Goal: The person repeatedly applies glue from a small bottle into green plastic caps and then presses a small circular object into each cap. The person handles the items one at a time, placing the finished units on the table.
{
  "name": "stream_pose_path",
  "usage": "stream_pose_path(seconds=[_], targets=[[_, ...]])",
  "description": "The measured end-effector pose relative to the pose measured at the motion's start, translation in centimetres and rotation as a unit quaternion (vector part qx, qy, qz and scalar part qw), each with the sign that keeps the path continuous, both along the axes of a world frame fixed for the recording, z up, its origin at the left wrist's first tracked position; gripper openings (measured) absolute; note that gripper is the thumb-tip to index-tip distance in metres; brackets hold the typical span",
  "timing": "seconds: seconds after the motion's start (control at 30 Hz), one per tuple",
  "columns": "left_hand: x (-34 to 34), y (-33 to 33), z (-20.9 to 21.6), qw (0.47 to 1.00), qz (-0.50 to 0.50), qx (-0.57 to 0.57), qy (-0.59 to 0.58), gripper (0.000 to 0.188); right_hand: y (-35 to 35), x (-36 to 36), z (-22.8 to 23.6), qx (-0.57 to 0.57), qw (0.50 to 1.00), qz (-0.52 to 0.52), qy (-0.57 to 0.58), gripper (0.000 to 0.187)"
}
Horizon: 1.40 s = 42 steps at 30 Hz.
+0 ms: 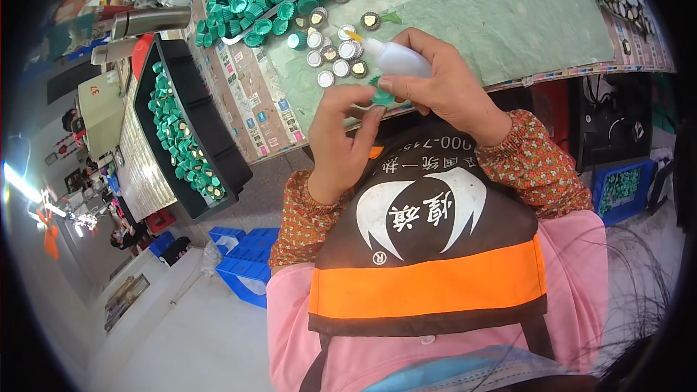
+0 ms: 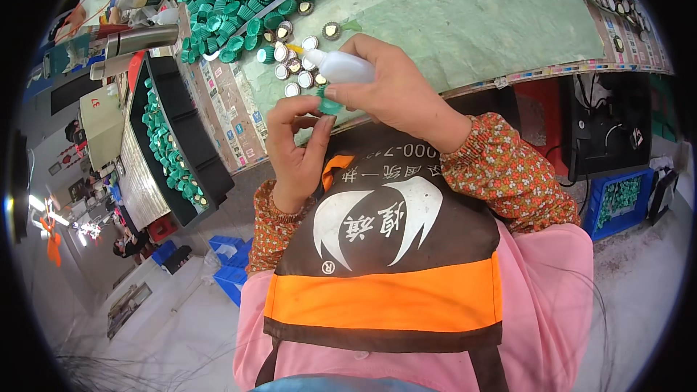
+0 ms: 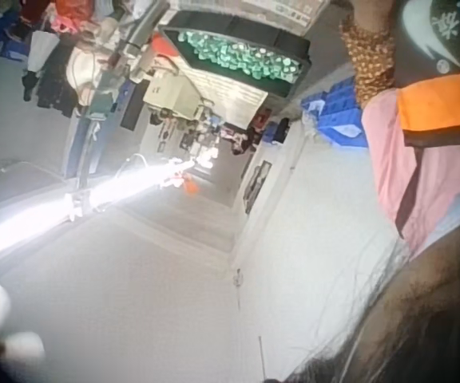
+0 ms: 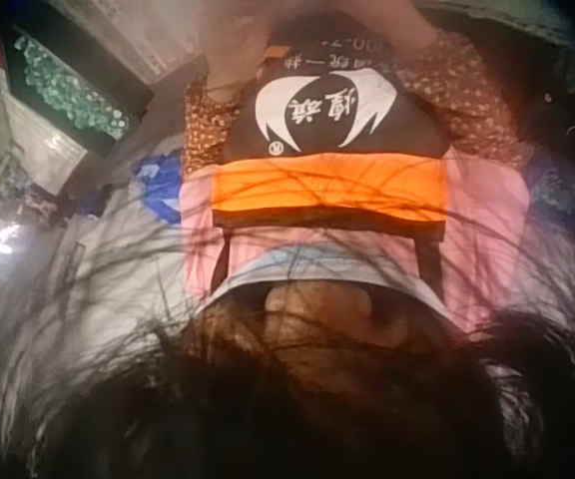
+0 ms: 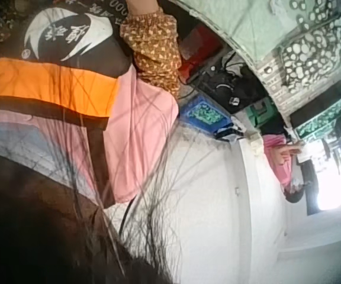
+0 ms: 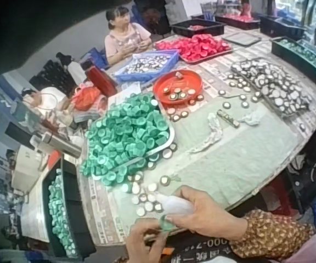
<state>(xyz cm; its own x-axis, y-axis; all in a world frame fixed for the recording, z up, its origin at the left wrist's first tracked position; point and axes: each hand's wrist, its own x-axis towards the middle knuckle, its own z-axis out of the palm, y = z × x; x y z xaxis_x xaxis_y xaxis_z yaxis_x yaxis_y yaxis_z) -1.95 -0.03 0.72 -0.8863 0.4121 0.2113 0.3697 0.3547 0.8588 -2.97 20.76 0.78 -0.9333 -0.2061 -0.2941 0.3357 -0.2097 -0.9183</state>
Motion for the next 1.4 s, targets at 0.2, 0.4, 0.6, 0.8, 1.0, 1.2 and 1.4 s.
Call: stream_pose_path(seconds=[0.2,0.4,0.6,0.8,1.0,1.2,1.4], targets=[[-0.1,-0.7,-0.5,0.83,-0.044,0.262,-0.49,0.042,0.2,0.5,-0.9,0.063,0.994,0.007,0.092,0.028],[0.2,-0.5,-0.3,0.761,-0.054,0.311,-0.566,0.035,0.4,1.1,0.7,0.056,0.992,0.059,0.1,0.025],[0.2,-1.2,-1.0,0.715,-0.06,0.408,-0.565,0.048,1.5,1.4,0.4,0.149,0.962,-0.013,0.227,0.034],[0.0,-1.2,-0.2,0.696,0.001,0.445,-0.564,0.059,3.3,2.8,1.5,0.194,0.945,-0.026,0.262,0.03],[0.1,-1.7,-1.4,0.706,-0.012,0.449,-0.547,0.06,2.6,3.7,1.8,0.209,0.919,-0.015,0.334,0.028],[0.2,-1.8,-1.2,0.749,-0.012,0.408,-0.522,0.06,2.5,3.8,1.9,0.25,0.893,0.027,0.373,0.028],[0.6,-1.8,-1.2,0.758,-0.009,0.39,-0.524,0.056,2.2,3.6,1.8,0.251,0.889,0.024,0.383,0.023]])
